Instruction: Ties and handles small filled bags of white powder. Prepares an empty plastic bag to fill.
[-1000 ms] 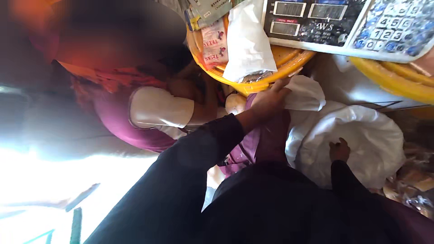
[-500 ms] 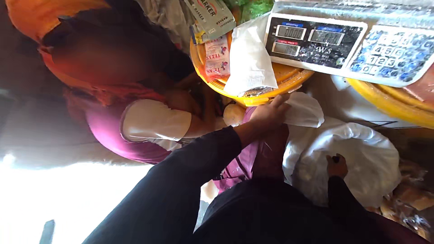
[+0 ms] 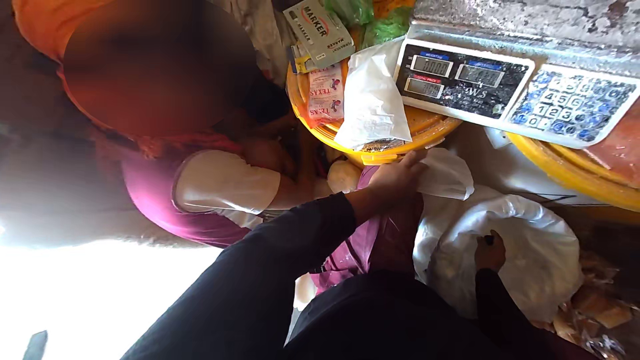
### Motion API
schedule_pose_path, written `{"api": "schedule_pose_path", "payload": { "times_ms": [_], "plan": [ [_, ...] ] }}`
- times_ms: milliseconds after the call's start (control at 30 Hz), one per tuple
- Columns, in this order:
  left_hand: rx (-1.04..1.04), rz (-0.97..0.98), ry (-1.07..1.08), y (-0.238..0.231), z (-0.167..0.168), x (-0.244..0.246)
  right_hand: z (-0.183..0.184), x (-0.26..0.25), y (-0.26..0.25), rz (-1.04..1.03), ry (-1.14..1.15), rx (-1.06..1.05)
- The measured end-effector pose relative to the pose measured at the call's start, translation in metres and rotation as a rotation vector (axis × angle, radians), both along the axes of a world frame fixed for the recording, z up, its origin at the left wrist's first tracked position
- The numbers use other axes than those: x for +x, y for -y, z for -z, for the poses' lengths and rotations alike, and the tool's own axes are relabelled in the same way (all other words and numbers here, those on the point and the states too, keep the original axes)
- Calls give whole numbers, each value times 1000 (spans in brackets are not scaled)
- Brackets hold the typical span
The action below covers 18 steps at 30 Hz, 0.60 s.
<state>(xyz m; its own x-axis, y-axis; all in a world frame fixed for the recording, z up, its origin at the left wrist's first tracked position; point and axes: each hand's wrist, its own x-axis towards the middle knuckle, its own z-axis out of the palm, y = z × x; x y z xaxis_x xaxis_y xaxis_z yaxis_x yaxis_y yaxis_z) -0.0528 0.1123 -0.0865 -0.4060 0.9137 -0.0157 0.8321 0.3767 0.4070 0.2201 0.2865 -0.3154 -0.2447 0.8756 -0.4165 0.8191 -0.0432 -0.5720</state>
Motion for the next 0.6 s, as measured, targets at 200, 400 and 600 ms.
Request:
{"api": "schedule_pose_path", "payload": {
  "times_ms": [200, 400, 600],
  "plan": [
    [-18, 9, 20, -1, -1, 0, -18, -16, 11, -283, -7, -29],
    [-105, -15, 113, -3, -14, 1, -7, -12, 21, -354, -21, -64],
    [-76, -23, 98, -2, -14, 2, 16, -7, 24, -123, -68, -62]
  ]
}}
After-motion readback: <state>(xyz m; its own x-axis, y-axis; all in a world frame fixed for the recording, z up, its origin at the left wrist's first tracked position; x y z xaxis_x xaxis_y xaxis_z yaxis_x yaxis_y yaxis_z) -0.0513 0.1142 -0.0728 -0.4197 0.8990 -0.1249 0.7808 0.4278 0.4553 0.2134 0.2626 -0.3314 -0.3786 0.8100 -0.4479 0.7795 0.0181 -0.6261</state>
